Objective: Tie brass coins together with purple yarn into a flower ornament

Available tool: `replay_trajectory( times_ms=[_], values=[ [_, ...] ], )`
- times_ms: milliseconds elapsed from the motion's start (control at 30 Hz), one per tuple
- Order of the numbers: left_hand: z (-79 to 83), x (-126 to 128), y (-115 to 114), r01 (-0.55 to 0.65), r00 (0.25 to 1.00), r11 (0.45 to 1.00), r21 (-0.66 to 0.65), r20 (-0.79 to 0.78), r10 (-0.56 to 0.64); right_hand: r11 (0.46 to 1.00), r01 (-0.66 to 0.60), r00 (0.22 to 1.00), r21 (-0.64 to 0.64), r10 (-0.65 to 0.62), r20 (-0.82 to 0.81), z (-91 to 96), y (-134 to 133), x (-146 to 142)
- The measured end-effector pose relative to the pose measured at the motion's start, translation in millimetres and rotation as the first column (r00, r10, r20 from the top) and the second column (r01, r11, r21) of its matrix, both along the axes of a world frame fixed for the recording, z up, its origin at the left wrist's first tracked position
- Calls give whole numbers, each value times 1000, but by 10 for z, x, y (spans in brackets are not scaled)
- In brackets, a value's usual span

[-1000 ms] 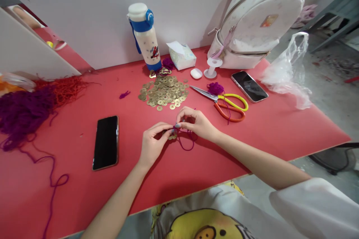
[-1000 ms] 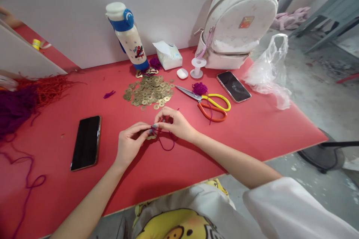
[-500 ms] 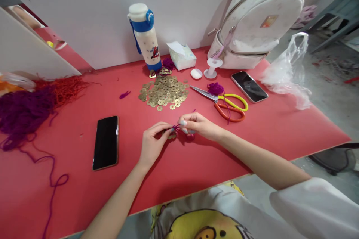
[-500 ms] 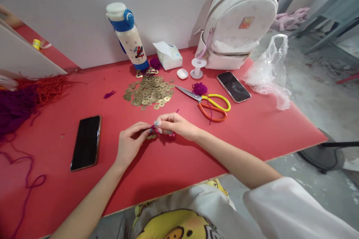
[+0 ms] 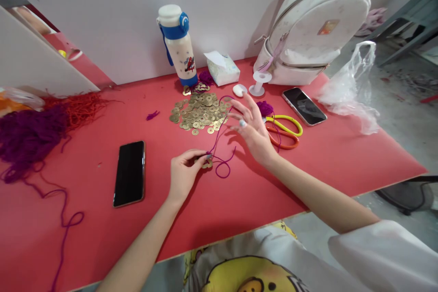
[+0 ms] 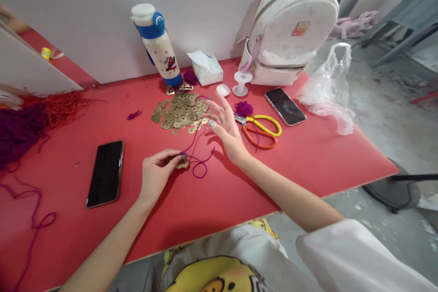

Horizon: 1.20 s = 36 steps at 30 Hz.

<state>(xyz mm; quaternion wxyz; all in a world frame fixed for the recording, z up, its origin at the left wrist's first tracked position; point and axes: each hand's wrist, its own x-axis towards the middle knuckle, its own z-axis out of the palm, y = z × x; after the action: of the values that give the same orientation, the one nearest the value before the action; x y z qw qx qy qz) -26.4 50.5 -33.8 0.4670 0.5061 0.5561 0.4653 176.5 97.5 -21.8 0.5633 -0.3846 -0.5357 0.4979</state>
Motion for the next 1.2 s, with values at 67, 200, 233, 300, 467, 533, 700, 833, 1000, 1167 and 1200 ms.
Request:
replay_trajectory(
  times_ms=[67, 200, 233, 300, 467, 533, 700, 833, 1000, 1167, 1200],
  values=[
    [-2, -5, 1, -22, 999, 999, -33, 28, 22, 994, 2, 986, 108, -20, 164, -39, -53, -32],
    [-16, -25, 6, -45, 999, 999, -31, 15, 45, 951, -223, 821, 214, 65, 568, -174, -135, -100],
    [-20, -31, 9, -50, 999, 999, -8, -2, 50, 941, -269, 774, 204, 85, 628, -204, -148, -116],
    [-27, -43, 14, -56, 998, 998, 38, -27, 58, 923, -338, 720, 184, 127, 682, -242, -167, -144],
    [-17, -45, 12, -61, 998, 998, 3, 25, 61, 875, -446, 650, 188, 172, 740, -195, -205, -171],
    [-9, -38, 7, -62, 997, 998, -9, 43, 63, 891, -416, 663, 183, 159, 731, -168, -215, -169],
    [0, -29, 1, -36, 998, 999, 4, 53, 35, 892, -409, 679, 190, 159, 717, -167, -214, -161],
    [21, -22, -9, 12, 997, 1000, 0, 78, -12, 836, -512, 629, 195, 211, 748, -167, -220, -164],
    [30, -26, -29, 32, 994, 999, 36, 108, -36, 825, -543, 582, 157, 235, 779, -131, -237, -167],
    [-5, -52, -30, 39, 992, 997, 69, 115, -46, 818, -559, 543, 133, 240, 804, -128, -235, -170],
    [-6, -52, -27, 46, 992, 997, 67, 114, -54, 823, -553, 542, 129, 238, 806, -133, -236, -169]
  ],
)
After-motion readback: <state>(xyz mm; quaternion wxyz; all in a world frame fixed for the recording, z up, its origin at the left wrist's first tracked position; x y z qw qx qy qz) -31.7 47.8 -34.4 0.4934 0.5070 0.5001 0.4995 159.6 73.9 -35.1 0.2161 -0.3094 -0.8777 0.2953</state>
